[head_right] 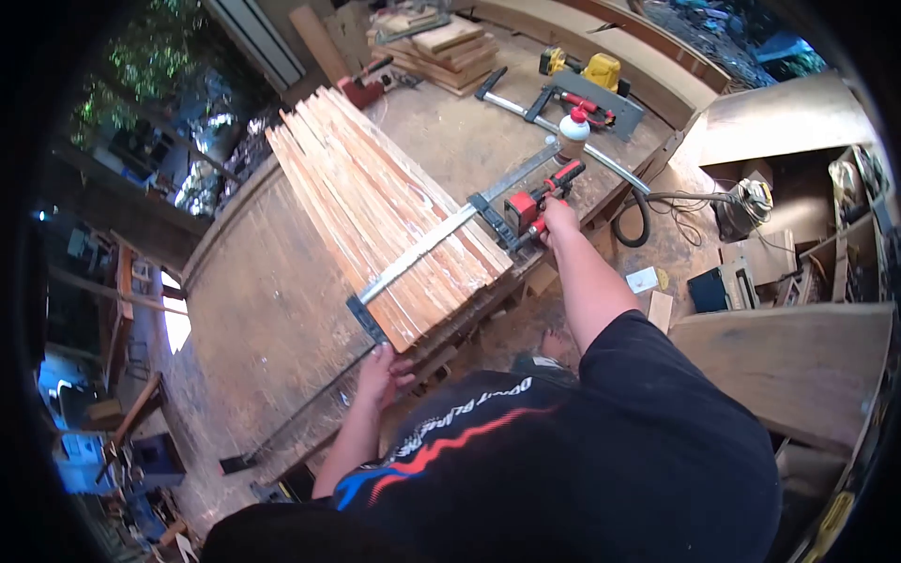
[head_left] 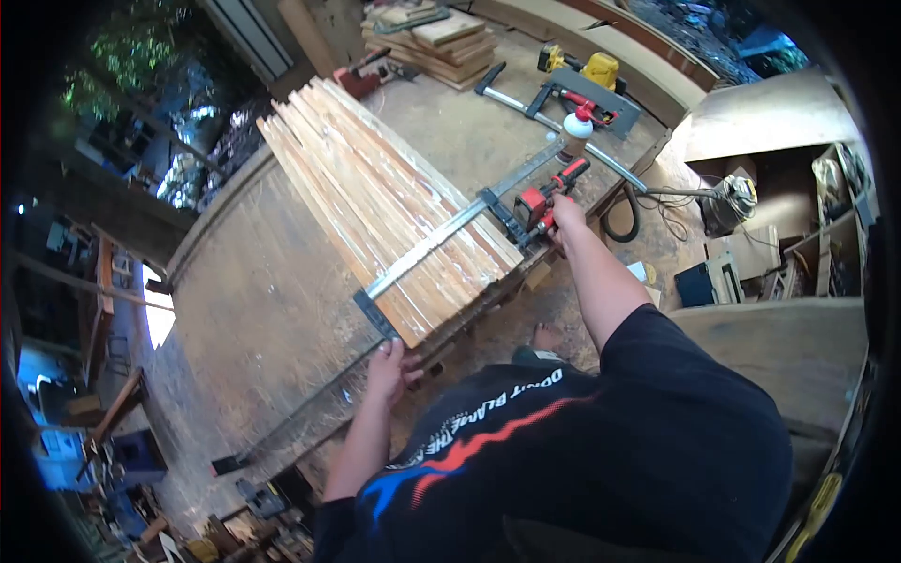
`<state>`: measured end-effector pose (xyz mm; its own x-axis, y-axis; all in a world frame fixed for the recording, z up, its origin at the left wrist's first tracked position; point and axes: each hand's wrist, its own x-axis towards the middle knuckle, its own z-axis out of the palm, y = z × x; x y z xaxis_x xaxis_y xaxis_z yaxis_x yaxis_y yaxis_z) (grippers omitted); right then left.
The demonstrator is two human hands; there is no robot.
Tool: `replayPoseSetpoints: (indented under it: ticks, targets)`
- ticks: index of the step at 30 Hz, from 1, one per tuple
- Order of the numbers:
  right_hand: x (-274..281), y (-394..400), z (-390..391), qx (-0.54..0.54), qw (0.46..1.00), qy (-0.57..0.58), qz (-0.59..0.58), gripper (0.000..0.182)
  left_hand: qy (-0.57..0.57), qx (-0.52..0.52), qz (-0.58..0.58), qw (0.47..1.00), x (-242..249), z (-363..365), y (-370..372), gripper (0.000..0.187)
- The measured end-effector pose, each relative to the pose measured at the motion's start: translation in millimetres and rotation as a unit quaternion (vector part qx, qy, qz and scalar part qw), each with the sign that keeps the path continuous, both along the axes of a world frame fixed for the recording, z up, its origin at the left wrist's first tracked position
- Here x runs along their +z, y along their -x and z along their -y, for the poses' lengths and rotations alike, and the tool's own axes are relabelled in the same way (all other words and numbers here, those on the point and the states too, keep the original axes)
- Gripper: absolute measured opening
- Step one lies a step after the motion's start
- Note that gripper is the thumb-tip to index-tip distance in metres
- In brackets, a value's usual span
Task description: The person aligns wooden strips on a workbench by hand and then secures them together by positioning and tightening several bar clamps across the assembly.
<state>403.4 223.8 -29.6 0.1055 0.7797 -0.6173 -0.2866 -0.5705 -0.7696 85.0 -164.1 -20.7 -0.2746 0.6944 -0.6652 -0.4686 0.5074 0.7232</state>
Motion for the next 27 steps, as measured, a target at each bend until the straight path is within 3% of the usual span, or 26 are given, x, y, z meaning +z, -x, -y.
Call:
replayPoseSetpoints:
  ticks: [2, 6, 7, 8, 10, 13, 16, 17, 18, 20, 22, 23, 24, 25, 26, 27]
  targets:
    - [12, -4, 10, 0.034, 0.999, 0.014, -0.012, 0.014, -0.006, -0.011, 0.017, 1.000, -2, -1, 3, 0.045]
    - [-33, -17, 11, 0.006, 0.960, -0.105, -0.258, 0.028, -0.020, -0.022, 0.027, 0.999, -11, -1, 6, 0.046]
    - [-33, -15, 15, -0.002, 0.954, -0.102, -0.281, 0.029, -0.021, -0.012, 0.030, 0.999, -1, -1, 1, 0.046]
    - [-4, -7, 33, -0.020, 0.947, -0.104, -0.302, 0.017, -0.021, -0.008, 0.024, 0.999, -2, -2, 1, 0.045]
    - [-33, -7, 12, 0.013, 0.949, -0.182, -0.258, 0.014, -0.012, -0.004, 0.013, 1.000, -5, 2, 2, 0.044]
    - [-25, 2, 11, -0.039, 0.989, -0.108, -0.088, 0.010, 0.003, -0.007, -0.014, 1.000, 2, 2, 2, 0.038]
    - [-18, 9, 8, -0.028, 0.995, -0.046, 0.083, 0.037, 0.016, 0.018, -0.031, 0.999, 2, 2, -3, 0.039]
    - [-8, 10, 11, -0.017, 0.994, -0.011, 0.107, 0.037, 0.018, 0.029, -0.033, 0.999, 4, 2, -9, 0.040]
    - [6, 6, 12, 0.000, 0.991, 0.021, 0.131, 0.037, 0.017, 0.046, -0.034, 0.998, 5, 3, -14, 0.040]
    - [35, -24, 22, 0.149, 0.984, 0.033, 0.096, 0.046, 0.013, 0.072, -0.042, 0.996, 1, 7, -19, 0.048]
    - [54, -79, 12, 0.271, 0.925, -0.097, 0.247, 0.054, 0.011, 0.094, -0.047, 0.994, -2, 5, -23, 0.052]
    - [54, -122, -11, 0.327, 0.826, -0.233, 0.395, 0.057, 0.029, 0.141, -0.075, 0.987, -5, 7, -31, 0.057]
    - [59, -150, -32, 0.296, 0.820, -0.249, 0.422, 0.060, 0.036, 0.173, -0.068, 0.982, -5, 7, -38, 0.062]
    - [80, -173, -53, 0.284, 0.769, -0.202, 0.536, 0.057, 0.043, 0.201, -0.058, 0.977, -8, 10, -43, 0.062]
    - [48, -201, -88, 0.200, 0.640, -0.283, 0.685, 0.059, 0.050, 0.224, -0.049, 0.972, -10, 14, -49, 0.061]
    - [48, -217, -116, 0.239, 0.632, -0.249, 0.693, 0.064, 0.077, 0.208, -0.068, 0.973, -11, 16, -58, 0.058]
